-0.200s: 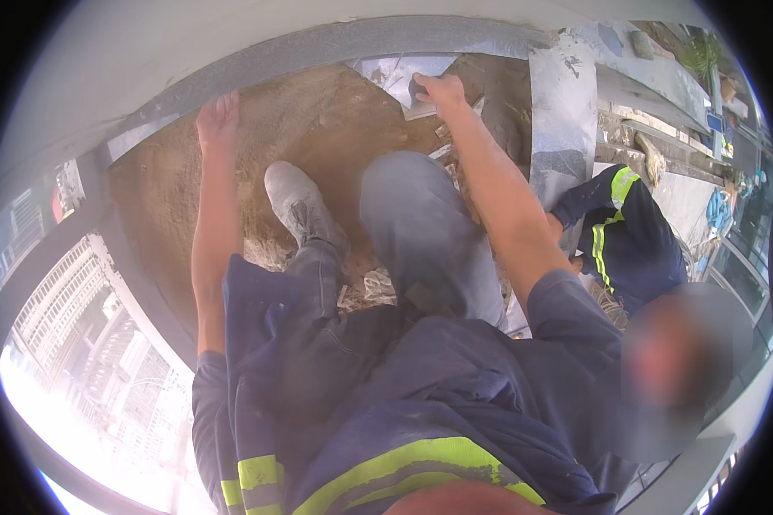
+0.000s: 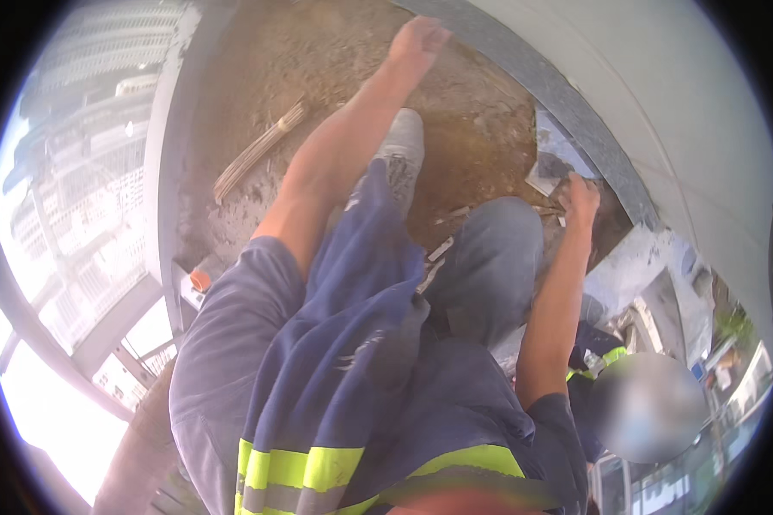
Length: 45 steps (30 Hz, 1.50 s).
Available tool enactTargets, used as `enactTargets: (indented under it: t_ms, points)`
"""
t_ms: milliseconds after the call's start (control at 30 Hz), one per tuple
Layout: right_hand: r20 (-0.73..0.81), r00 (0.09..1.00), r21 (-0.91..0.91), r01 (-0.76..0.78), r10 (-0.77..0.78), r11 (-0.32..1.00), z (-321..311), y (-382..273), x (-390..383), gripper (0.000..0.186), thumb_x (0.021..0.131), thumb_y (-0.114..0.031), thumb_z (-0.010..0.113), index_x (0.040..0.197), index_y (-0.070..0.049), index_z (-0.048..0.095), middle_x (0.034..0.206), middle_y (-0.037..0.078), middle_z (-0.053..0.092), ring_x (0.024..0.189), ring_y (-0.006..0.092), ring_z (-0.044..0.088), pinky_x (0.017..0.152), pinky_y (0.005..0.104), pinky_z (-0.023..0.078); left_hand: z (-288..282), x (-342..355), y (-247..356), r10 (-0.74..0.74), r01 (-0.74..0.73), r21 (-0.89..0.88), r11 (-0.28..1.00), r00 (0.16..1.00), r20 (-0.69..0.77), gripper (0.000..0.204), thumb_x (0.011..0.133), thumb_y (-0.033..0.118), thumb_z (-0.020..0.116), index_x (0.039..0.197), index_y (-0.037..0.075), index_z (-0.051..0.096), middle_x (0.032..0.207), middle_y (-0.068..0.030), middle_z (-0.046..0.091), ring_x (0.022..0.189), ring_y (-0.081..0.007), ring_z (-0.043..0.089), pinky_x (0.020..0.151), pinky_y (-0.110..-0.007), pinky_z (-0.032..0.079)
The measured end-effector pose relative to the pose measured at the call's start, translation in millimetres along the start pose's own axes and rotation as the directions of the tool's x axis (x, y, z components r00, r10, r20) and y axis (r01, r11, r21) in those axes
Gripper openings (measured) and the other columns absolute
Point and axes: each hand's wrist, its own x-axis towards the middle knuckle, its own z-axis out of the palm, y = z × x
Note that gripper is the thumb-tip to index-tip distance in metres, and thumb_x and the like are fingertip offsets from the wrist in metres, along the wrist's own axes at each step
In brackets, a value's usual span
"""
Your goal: The person kneels on the floor and uses a trowel to scoop and spread cement onto a curved wall section. They smooth the surface with the trowel and occasionally use a straight edge to level the applied material.
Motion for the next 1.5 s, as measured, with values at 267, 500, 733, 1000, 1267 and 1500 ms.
enactTargets:
  t_ms: [267,500,733,1000,1267,1500]
  points:
    - [0.528,0.840,-0.041,-0.123,0.125,0.992,80,-107,-65,0.060,0.108,-0.018,0.051,0.157,0.010,0.030,0.157,0.029,0.043,0.145,0.0367,0.046,0.119,0.0478,0.044,26,17,9,-0.732,0.108,-0.978,0.181,0.678,-0.061,0.024,0.089,-0.007,0.063,0.112,0.000,0.064,0.099,-0.0113,0.065,0.086,-0.0211,0.065,0.078,-0.035,0.058]
    - [0.535,0.843,0.207,-0.192,0.053,0.959,155,-134,-35,0.058,0.110,-0.014,0.043,0.157,0.014,0.023,0.164,0.029,0.029,0.150,0.0389,0.037,0.124,0.0472,0.039,40,21,25,-0.804,0.207,-0.944,0.256,0.588,-0.089,0.040,0.073,-0.011,0.071,0.111,0.001,0.065,0.100,-0.0126,0.069,0.084,-0.0227,0.067,0.069,-0.038,0.053]
    - [0.559,0.823,0.668,-0.521,0.103,0.531,174,-137,20,0.056,0.104,0.001,0.049,0.155,0.012,0.031,0.159,0.021,0.041,0.146,0.0339,0.043,0.121,0.0470,0.043,3,13,48,-0.811,0.296,-0.903,0.312,0.577,-0.091,0.024,0.078,-0.008,0.068,0.102,-0.003,0.066,0.086,-0.0130,0.066,0.075,-0.0205,0.063,0.064,-0.036,0.051]
    - [0.477,0.849,0.706,-0.525,0.227,0.475,183,-154,9,0.057,0.100,0.005,0.050,0.155,0.006,0.035,0.152,0.019,0.046,0.138,0.0318,0.050,0.114,0.0470,0.048,-29,3,31,-0.775,0.292,-0.934,0.205,0.631,0.028,0.013,0.081,-0.006,0.066,0.093,-0.001,0.064,0.079,-0.0093,0.062,0.068,-0.0179,0.058,0.059,-0.034,0.047]
    - [0.468,0.838,0.700,-0.545,0.280,0.463,171,-153,15,0.052,0.098,0.004,0.054,0.148,0.011,0.041,0.139,0.022,0.054,0.126,0.0365,0.056,0.101,0.0485,0.055,-28,-14,31,-0.713,0.302,-0.928,0.217,0.699,0.061,0.006,0.084,-0.005,0.063,0.084,0.001,0.063,0.073,-0.0056,0.058,0.062,-0.0153,0.053,0.054,-0.032,0.043]
    - [0.482,0.839,0.717,-0.544,0.253,0.437,163,-133,26,0.055,0.091,-0.006,0.063,0.139,0.012,0.044,0.126,0.025,0.059,0.111,0.0356,0.065,0.092,0.0458,0.057,-44,-51,25,-0.644,0.444,-0.831,0.335,0.752,0.143,0.012,0.086,-0.003,0.062,0.076,0.003,0.062,0.067,-0.0024,0.055,0.056,-0.0130,0.049,0.050,-0.030,0.039]
